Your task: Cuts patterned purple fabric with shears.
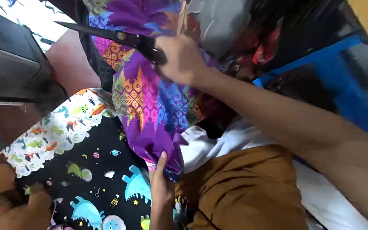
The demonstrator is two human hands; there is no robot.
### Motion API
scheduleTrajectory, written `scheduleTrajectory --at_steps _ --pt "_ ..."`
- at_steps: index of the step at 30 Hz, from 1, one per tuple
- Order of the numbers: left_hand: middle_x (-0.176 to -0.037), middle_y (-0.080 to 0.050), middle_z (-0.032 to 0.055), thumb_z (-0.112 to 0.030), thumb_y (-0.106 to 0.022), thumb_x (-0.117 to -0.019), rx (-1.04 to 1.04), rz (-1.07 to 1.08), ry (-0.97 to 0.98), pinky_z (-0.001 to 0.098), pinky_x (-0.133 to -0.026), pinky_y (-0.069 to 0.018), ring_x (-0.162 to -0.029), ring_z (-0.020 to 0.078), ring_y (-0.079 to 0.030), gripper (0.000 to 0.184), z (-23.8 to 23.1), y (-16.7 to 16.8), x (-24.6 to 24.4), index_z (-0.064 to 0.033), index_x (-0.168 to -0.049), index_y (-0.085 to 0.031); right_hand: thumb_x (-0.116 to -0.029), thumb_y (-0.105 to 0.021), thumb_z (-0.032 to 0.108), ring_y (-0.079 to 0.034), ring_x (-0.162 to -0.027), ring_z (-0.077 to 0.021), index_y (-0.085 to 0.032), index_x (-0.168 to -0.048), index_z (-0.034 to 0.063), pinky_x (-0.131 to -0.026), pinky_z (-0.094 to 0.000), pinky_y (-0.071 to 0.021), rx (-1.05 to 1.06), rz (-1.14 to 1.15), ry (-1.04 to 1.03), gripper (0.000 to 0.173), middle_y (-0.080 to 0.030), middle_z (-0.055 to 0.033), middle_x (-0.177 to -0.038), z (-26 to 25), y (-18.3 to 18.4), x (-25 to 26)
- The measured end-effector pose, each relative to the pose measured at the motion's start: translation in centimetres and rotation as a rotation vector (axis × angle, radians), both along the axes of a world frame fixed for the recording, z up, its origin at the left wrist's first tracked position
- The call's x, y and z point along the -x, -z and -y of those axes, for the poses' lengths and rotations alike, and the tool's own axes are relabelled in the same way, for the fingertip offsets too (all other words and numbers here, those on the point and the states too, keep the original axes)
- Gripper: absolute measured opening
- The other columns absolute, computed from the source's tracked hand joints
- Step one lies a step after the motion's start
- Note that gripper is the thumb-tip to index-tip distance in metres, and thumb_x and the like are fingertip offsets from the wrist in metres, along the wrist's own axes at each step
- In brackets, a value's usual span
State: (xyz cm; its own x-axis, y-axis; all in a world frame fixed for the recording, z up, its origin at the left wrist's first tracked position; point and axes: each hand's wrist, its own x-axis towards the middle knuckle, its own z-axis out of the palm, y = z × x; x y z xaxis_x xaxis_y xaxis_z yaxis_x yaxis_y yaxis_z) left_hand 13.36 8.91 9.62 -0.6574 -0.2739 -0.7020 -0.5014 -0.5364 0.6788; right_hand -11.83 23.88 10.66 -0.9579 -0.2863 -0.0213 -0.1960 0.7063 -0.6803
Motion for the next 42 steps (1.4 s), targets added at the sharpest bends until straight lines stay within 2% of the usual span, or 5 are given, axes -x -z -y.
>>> scheduleTrajectory --at_steps 4,9,14,18,42 --pt "-0.097 -0.075 0.0031 -0.029 -0.038 -0.1085 -0.177 0.023 0.072 0.034 -0.076 -0.0638 -0.089 0.0127 -0.074 0.03 1.9 0.3 0.6 -0.0126 -0.115 -0.063 -0.0931 -0.07 0.037 -0.065 -0.076 -0.0236 -0.065 -0.11 0.0055 -0.066 -0.0463 -0.0528 0.169 0.102 0.057 0.036 -0.066 -0.01 -0.085 -5.9 -2.7 -10.1" --pt "-0.098 -0.073 0.0054 -0.006 -0.073 -0.0858 0.083 -0.093 0.236 0.033 -0.08 -0.0634 -0.088 0.0132 -0.073 0.048 1.6 1.3 -0.9 -0.0003 -0.126 -0.048 -0.0886 -0.068 0.06 -0.056 -0.056 0.004 -0.066 -0.097 0.0171 -0.048 -0.016 -0.0497 0.514 0.589 0.165 0.044 -0.06 0.0118 -0.072 -11.2 -4.2 -22.9" --pt "-0.095 -0.072 0.0006 0.006 -0.064 -0.0854 0.379 -0.24 0.256 0.0318 -0.082 -0.0627 -0.089 0.0099 -0.072 0.036 0.7 2.0 -1.3 -0.0002 -0.118 -0.05 -0.0889 -0.066 0.063 -0.061 -0.06 -0.0017 -0.062 -0.106 0.0114 -0.053 -0.0198 -0.0549 0.785 1.187 0.094 0.054 -0.062 0.0059 -0.079 -13.1 -5.4 -30.6" --pt "-0.093 -0.073 0.0019 0.008 -0.057 -0.0895 0.221 -0.255 0.177 0.0326 -0.08 -0.0631 -0.087 0.0113 -0.073 0.028 -0.5 1.8 -1.5 -0.0024 -0.115 -0.052 -0.1049 -0.053 0.02 -0.053 -0.065 -0.0049 -0.057 -0.108 -0.0033 -0.064 -0.0195 -0.0474 0.674 1.52 0.013 0.024 -0.057 -0.0046 -0.08 -13.5 -8.6 -30.9" --pt "-0.085 -0.074 0.0035 0.01 -0.059 -0.0807 0.053 -0.266 0.119 0.0305 -0.074 -0.0627 -0.081 0.0105 -0.073 0.024 -3.1 1.9 -1.3 -0.0047 -0.1 -0.059 -0.1024 -0.06 0.018 -0.054 -0.075 -0.0148 -0.059 -0.11 -0.0097 -0.072 -0.0269 -0.0455 0.376 1.446 -0.027 0.028 -0.06 -0.0146 -0.086 -14.2 -10.3 -29.8"
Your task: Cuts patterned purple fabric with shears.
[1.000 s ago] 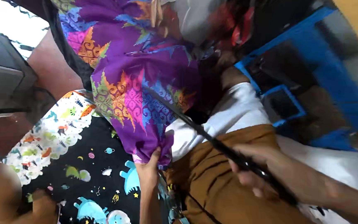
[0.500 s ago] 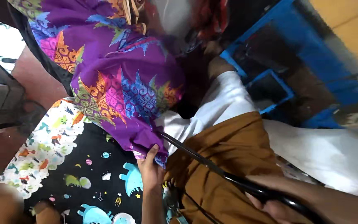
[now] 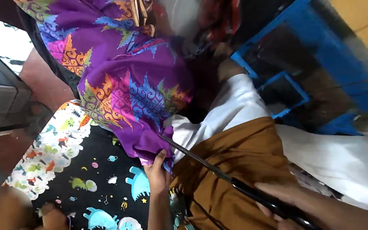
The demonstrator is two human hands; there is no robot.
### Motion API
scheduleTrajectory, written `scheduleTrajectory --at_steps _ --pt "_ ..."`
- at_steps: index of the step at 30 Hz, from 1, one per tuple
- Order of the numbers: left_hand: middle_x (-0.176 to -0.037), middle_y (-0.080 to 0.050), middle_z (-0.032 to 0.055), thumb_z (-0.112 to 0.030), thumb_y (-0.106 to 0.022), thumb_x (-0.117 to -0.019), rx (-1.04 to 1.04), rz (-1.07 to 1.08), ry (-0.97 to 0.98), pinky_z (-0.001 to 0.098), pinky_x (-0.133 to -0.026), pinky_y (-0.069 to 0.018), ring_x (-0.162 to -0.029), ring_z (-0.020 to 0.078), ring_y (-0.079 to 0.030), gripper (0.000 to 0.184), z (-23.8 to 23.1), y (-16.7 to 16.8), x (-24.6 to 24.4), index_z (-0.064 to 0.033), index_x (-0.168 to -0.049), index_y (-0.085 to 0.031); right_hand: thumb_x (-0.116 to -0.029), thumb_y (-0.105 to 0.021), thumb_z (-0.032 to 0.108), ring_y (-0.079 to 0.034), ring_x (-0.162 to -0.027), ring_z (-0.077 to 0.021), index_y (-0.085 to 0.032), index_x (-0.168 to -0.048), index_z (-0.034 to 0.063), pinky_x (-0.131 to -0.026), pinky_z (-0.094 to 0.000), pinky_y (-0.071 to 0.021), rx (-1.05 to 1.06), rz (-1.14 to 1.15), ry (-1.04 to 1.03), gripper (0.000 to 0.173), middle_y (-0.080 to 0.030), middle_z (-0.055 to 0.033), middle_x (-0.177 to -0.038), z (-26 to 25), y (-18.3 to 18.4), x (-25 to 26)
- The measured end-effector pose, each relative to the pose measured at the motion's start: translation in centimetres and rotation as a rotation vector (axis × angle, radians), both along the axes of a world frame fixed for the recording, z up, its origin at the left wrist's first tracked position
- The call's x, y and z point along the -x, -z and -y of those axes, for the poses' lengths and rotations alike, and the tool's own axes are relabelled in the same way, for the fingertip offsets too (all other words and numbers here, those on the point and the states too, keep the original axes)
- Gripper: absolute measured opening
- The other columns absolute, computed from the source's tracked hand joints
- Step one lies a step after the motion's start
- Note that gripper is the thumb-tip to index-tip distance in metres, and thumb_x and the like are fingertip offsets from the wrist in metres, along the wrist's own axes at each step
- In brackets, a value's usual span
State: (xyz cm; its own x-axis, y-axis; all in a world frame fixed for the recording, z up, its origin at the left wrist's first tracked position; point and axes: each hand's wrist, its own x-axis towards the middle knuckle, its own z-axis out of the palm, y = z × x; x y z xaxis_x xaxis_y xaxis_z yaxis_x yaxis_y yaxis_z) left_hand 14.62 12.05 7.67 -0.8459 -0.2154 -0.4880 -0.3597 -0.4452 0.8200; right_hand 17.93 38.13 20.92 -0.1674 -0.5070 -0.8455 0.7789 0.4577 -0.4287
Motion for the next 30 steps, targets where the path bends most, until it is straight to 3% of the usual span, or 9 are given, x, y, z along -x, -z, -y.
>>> scheduleTrajectory --at_steps 9,17,19,22,23,26,30 --pt "-0.087 -0.075 0.0056 0.006 -0.069 -0.0787 -0.101 -0.029 0.019 0.0313 -0.077 -0.0625 -0.082 0.0118 -0.074 0.022 -0.2 0.7 -0.7 -0.0047 -0.098 -0.066 -0.1033 -0.059 0.024 -0.054 -0.074 -0.0128 -0.059 -0.11 -0.0054 -0.072 -0.028 -0.0471 0.05 0.002 0.138 0.03 -0.06 -0.0108 -0.087 0.9 0.9 -1.0" --pt "-0.088 -0.075 0.0037 0.008 -0.063 -0.0815 -0.038 -0.02 0.077 0.0297 -0.08 -0.0611 -0.085 0.0096 -0.073 0.019 -1.5 1.0 -0.9 -0.0042 -0.096 -0.067 -0.1032 -0.058 0.027 -0.05 -0.067 -0.0063 -0.059 -0.108 -0.0038 -0.066 -0.0214 -0.0445 0.129 -0.022 0.336 0.031 -0.054 -0.0049 -0.08 3.5 2.2 -1.1" --pt "-0.086 -0.074 0.0015 0.006 -0.06 -0.0822 0.002 0.005 0.077 0.0284 -0.077 -0.0611 -0.082 0.0079 -0.072 0.019 -1.6 0.8 -0.9 -0.0061 -0.096 -0.065 -0.1027 -0.058 0.033 -0.051 -0.065 -0.0061 -0.058 -0.107 -0.0012 -0.065 -0.022 -0.0458 0.152 -0.006 0.376 0.035 -0.053 -0.0031 -0.079 3.8 2.5 -1.2" --pt "-0.088 -0.075 0.0021 -0.005 -0.066 -0.0838 -0.047 0.0 0.046 0.0301 -0.078 -0.0615 -0.084 0.0091 -0.073 0.015 -1.2 0.7 -1.0 -0.0077 -0.099 -0.067 -0.0916 -0.059 0.068 -0.055 -0.061 -0.0019 -0.06 -0.103 0.0086 -0.058 -0.0213 -0.0487 0.207 -0.113 0.448 0.06 -0.056 0.005 -0.074 3.9 4.7 -3.1" --pt "-0.091 -0.075 0.0011 -0.014 -0.07 -0.086 -0.062 -0.006 0.039 0.0304 -0.08 -0.0612 -0.087 0.0089 -0.073 0.017 -1.0 0.7 -1.0 -0.0095 -0.102 -0.067 -0.0889 -0.058 0.072 -0.055 -0.06 -0.0007 -0.061 -0.102 0.0102 -0.056 -0.0201 -0.0482 0.227 -0.133 0.463 0.063 -0.057 0.0067 -0.073 3.9 5.2 -3.6" --pt "-0.098 -0.075 -0.0022 -0.032 -0.067 -0.0957 -0.097 -0.03 0.002 0.0311 -0.086 -0.061 -0.095 0.0084 -0.072 0.023 -0.9 0.1 -0.6 -0.0146 -0.111 -0.064 -0.0892 -0.058 0.072 -0.055 -0.06 -0.0008 -0.061 -0.103 0.0099 -0.056 -0.0201 -0.0476 0.246 -0.14 0.461 0.063 -0.057 0.0066 -0.072 3.9 5.2 -3.7" --pt "-0.095 -0.076 0.0029 -0.026 -0.052 -0.1023 -0.318 -0.036 -0.056 0.0334 -0.082 -0.0616 -0.093 0.0121 -0.074 0.023 -0.3 -0.2 0.0 -0.0136 -0.102 -0.072 -0.0896 -0.058 0.072 -0.054 -0.06 -0.0013 -0.06 -0.103 0.0092 -0.056 -0.0206 -0.0464 0.265 -0.144 0.441 0.064 -0.055 0.0059 -0.072 4.1 5.2 -3.5"
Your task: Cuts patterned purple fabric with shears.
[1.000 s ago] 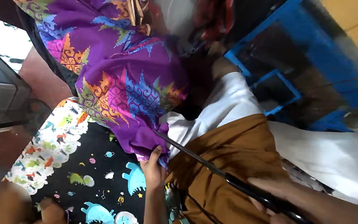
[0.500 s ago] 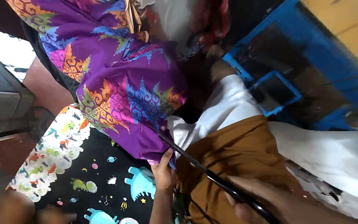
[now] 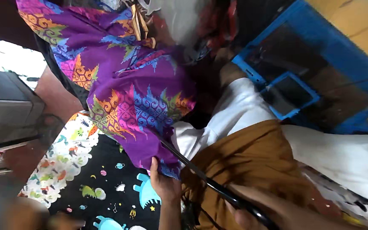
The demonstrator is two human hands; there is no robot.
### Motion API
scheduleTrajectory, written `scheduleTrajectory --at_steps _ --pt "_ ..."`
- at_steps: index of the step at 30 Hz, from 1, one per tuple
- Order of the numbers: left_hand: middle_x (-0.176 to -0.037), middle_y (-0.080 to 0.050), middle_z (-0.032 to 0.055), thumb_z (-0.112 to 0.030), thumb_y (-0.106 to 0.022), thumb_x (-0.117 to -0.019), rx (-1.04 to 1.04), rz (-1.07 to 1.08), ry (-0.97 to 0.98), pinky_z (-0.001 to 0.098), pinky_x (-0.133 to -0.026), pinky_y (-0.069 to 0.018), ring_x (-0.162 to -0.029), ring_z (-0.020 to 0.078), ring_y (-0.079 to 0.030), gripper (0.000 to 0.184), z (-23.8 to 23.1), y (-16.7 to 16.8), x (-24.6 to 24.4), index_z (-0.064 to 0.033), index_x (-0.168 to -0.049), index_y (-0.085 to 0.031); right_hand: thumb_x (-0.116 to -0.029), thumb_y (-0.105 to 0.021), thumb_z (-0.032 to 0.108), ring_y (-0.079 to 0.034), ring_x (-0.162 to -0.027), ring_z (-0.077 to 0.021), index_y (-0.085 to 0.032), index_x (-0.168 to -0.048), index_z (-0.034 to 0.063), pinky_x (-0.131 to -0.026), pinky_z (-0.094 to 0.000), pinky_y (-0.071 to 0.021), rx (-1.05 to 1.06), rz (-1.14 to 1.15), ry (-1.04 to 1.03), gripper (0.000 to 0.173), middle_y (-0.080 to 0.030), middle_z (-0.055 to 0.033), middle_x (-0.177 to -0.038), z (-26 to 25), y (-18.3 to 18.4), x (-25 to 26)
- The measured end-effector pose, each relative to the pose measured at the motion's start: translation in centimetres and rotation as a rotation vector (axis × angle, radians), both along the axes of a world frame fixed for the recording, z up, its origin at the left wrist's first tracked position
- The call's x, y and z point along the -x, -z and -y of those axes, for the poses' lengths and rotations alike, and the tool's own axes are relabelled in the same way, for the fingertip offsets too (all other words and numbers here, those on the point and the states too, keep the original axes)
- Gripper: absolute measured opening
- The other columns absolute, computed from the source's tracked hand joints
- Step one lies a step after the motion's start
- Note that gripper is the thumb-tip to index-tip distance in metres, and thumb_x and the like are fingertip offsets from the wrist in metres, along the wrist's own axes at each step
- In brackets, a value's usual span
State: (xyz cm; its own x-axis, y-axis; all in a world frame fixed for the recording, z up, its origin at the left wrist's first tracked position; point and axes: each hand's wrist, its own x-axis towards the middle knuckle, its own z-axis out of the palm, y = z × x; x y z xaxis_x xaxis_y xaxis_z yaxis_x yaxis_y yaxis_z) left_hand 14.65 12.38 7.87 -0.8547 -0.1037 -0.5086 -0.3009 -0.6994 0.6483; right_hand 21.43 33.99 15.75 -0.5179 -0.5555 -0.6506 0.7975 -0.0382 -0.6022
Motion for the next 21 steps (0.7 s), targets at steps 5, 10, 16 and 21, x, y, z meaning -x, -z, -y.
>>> scheduleTrajectory --at_steps 5,10,16,21 --pt "-0.091 -0.076 0.0067 -0.022 -0.048 -0.0992 -0.166 -0.042 -0.042 0.035 -0.08 -0.0616 -0.09 0.0157 -0.074 0.028 -0.1 0.3 0.3 -0.0092 -0.095 -0.073 -0.0936 -0.058 0.065 -0.054 -0.062 -0.0046 -0.06 -0.105 0.0071 -0.058 -0.0245 -0.0474 -0.02 0.014 -0.018 0.06 -0.056 0.0026 -0.074 0.3 -0.4 0.1" --pt "-0.091 -0.075 0.006 -0.021 -0.048 -0.0992 -0.172 -0.074 -0.025 0.0335 -0.08 -0.0613 -0.091 0.0147 -0.074 0.028 -0.6 0.1 0.5 -0.0094 -0.094 -0.073 -0.1053 -0.053 0.028 -0.051 -0.066 -0.0077 -0.057 -0.109 -0.0032 -0.066 -0.0241 -0.0464 0.018 0.143 -0.085 0.032 -0.055 -0.0048 -0.079 0.7 -2.7 2.5" --pt "-0.092 -0.075 0.0049 -0.022 -0.051 -0.0975 -0.128 -0.096 -0.003 0.0328 -0.082 -0.0609 -0.092 0.0134 -0.074 0.025 -1.0 0.2 0.3 -0.0103 -0.095 -0.073 -0.1073 -0.047 0.025 -0.048 -0.062 -0.0035 -0.054 -0.107 -0.002 -0.061 -0.0184 -0.0441 0.079 0.2 -0.01 0.028 -0.051 -0.0017 -0.078 0.9 -2.8 2.0" --pt "-0.092 -0.075 0.0039 -0.023 -0.053 -0.0972 -0.106 -0.101 0.007 0.033 -0.082 -0.0609 -0.092 0.013 -0.073 0.024 -1.1 0.3 0.1 -0.0115 -0.095 -0.073 -0.1073 -0.045 0.023 -0.048 -0.06 -0.0022 -0.053 -0.109 -0.0012 -0.061 -0.0164 -0.0451 0.105 0.249 0.044 0.026 -0.049 0.0003 -0.076 0.9 -2.9 1.4"
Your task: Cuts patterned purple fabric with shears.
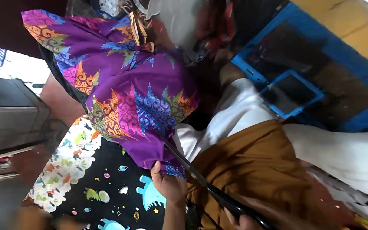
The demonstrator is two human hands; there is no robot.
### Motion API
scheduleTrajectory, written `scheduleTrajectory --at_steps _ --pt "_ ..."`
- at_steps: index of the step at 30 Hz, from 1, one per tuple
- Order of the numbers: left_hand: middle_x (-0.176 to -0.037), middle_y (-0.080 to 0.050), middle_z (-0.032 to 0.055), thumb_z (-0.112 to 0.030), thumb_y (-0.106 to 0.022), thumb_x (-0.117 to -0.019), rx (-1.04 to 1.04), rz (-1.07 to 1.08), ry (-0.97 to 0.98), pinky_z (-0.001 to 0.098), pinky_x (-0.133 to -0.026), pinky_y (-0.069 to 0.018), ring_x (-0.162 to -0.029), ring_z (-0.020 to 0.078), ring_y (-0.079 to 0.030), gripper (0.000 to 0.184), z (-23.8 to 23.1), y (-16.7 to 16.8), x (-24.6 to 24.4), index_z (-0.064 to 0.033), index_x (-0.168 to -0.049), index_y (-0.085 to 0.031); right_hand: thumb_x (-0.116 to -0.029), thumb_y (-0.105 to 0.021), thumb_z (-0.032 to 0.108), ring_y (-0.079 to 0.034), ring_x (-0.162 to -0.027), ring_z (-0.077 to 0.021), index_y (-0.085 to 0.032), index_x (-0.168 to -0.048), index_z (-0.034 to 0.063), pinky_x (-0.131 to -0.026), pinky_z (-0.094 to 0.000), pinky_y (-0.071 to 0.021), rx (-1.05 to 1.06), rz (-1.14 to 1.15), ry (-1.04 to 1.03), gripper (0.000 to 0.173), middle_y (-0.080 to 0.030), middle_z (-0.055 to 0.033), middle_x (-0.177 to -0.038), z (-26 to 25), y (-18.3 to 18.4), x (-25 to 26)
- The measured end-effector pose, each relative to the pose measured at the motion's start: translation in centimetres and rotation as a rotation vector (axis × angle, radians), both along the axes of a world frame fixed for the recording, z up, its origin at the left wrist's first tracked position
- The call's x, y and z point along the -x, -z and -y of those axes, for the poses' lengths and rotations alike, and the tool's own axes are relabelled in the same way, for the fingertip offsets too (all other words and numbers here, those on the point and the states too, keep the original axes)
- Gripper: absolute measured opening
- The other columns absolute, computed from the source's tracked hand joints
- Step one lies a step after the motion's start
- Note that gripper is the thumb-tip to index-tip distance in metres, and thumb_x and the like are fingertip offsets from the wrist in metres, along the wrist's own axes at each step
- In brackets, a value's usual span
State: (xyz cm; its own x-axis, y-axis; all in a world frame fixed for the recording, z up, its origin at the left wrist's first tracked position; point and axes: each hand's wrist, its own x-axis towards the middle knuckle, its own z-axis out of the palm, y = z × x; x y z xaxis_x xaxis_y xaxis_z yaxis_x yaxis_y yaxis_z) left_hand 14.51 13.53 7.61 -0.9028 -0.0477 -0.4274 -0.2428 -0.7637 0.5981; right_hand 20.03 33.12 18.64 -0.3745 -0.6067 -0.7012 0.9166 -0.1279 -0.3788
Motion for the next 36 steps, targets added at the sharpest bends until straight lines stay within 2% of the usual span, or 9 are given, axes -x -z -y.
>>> scheduleTrajectory --at_steps 12,18,25,28,32,36 --pt "-0.092 -0.075 0.0041 -0.022 -0.053 -0.0972 0.024 0.007 -0.01 0.0328 -0.082 -0.0609 -0.092 0.0126 -0.073 0.023 -0.32 -0.05 0.04 -0.0119 -0.095 -0.073 -0.1073 -0.045 0.023 -0.047 -0.059 0.0003 -0.051 -0.105 0.0019 -0.06 -0.0132 -0.0444 0.011 0.013 0.032 0.022 -0.047 0.0019 -0.074 -0.07 0.18 -0.39" --pt "-0.094 -0.075 0.0047 -0.023 -0.055 -0.0964 0.012 0.001 0.002 0.0339 -0.082 -0.0609 -0.094 0.0137 -0.073 0.021 -0.13 -0.01 -0.08 -0.0114 -0.097 -0.073 -0.107 -0.045 0.02 -0.048 -0.058 -0.0009 -0.053 -0.103 0.0002 -0.06 -0.0144 -0.045 -0.012 0.001 0.036 0.022 -0.049 0.0009 -0.074 -0.11 0.0 -0.4" --pt "-0.093 -0.076 0.0041 -0.023 -0.061 -0.0939 0.024 -0.025 0.004 0.0325 -0.083 -0.0608 -0.093 0.0124 -0.073 0.018 -0.08 -0.03 -0.35 -0.0119 -0.097 -0.074 -0.1071 -0.045 0.03 -0.047 -0.062 -0.0018 -0.052 -0.108 0.0001 -0.06 -0.0166 -0.0432 -0.007 -0.055 -0.045 0.031 -0.049 0.0004 -0.077 -0.26 0.15 -0.4" --pt "-0.094 -0.076 0.0034 -0.024 -0.061 -0.0941 0.046 -0.021 0.009 0.033 -0.083 -0.0607 -0.093 0.0126 -0.073 0.018 -0.02 -0.01 -0.4 -0.0126 -0.097 -0.074 -0.1073 -0.045 0.03 -0.047 -0.063 -0.0025 -0.052 -0.11 -0.0017 -0.062 -0.0174 -0.0438 -0.036 -0.051 -0.083 0.033 -0.049 -0.0004 -0.078 -0.39 -0.21 0.08" --pt "-0.093 -0.075 0.0042 -0.023 -0.059 -0.0948 0.041 -0.02 -0.005 0.0331 -0.082 -0.0607 -0.093 0.0133 -0.073 0.019 0.01 -0.04 -0.36 -0.0116 -0.097 -0.074 -0.1065 -0.047 0.029 -0.047 -0.061 -0.0003 -0.053 -0.106 -0.0002 -0.061 -0.0151 -0.0435 -0.029 -0.059 -0.023 0.029 -0.049 0.0012 -0.076 -0.25 0.04 -0.4" --pt "-0.093 -0.076 0.0041 -0.023 -0.059 -0.0943 0.038 -0.02 -0.011 0.0334 -0.082 -0.0608 -0.093 0.0131 -0.073 0.018 0.24 -0.17 -0.39 -0.0122 -0.096 -0.074 -0.1068 -0.047 0.026 -0.047 -0.062 -0.0013 -0.053 -0.107 -0.0029 -0.062 -0.0159 -0.0436 -0.05 -0.082 -0.02 0.03 -0.05 -0.0008 -0.078 -0.27 -0.1 -0.36"
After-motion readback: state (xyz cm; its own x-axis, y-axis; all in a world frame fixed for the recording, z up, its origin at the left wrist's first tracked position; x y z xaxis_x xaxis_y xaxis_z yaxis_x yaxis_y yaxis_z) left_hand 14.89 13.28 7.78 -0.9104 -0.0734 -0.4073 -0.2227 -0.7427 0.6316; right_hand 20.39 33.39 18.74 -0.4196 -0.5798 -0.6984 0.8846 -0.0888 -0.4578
